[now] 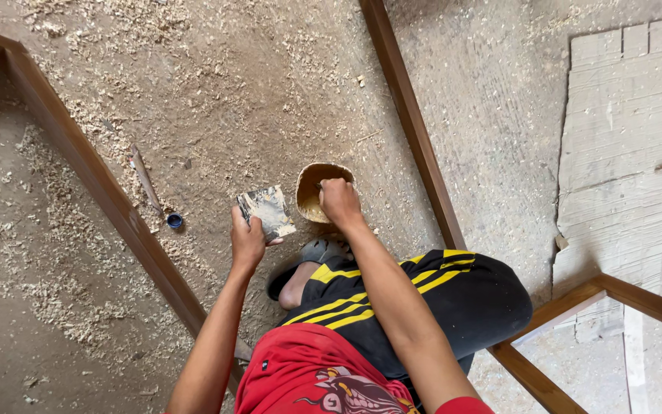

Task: The person applies wood filler to the edges and surface of a wooden table using a small putty knife and their fingers. They smooth the filler into the wood grain and occasionally dip the tool into a small container of filler.

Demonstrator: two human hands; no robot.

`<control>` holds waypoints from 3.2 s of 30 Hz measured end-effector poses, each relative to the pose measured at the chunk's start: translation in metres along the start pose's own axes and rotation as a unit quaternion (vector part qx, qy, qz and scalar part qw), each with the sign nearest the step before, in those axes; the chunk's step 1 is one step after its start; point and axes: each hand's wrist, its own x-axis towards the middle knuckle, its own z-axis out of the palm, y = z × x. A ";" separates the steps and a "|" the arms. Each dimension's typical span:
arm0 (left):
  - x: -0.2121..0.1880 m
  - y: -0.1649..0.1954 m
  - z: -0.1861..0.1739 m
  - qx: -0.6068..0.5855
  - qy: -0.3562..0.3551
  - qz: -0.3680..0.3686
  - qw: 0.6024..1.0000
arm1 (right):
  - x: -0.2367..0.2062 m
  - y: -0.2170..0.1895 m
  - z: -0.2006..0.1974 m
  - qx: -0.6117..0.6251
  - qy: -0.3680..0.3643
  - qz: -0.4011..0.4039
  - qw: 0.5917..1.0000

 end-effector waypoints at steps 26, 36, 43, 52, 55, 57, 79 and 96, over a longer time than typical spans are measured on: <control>0.004 -0.007 -0.012 0.021 -0.004 -0.007 1.000 | -0.003 -0.007 0.000 -0.010 0.012 0.029 0.999; 0.013 -0.017 -0.015 -0.031 0.007 0.006 0.999 | -0.008 -0.016 0.012 -0.024 -0.012 -0.005 1.000; 0.016 -0.014 -0.013 0.121 0.095 0.066 0.986 | -0.001 -0.031 -0.028 -0.033 -0.086 0.122 0.988; -0.010 0.013 -0.001 -0.066 0.012 0.014 0.998 | 0.002 -0.016 -0.101 -0.028 -0.203 0.036 0.978; 0.004 0.021 -0.001 -0.032 -0.011 0.075 0.997 | 0.018 0.005 -0.117 0.049 -0.300 0.040 0.952; 0.021 0.021 -0.001 -0.006 -0.039 0.159 0.987 | 0.033 0.019 -0.117 0.080 -0.365 0.068 0.925; 0.169 0.012 0.061 0.203 -0.229 0.072 0.949 | 0.054 0.140 0.013 -0.109 -0.199 -0.372 0.900; 0.093 0.011 0.053 0.258 -0.284 0.044 0.922 | -0.013 0.104 0.023 -0.176 -0.116 -0.414 0.886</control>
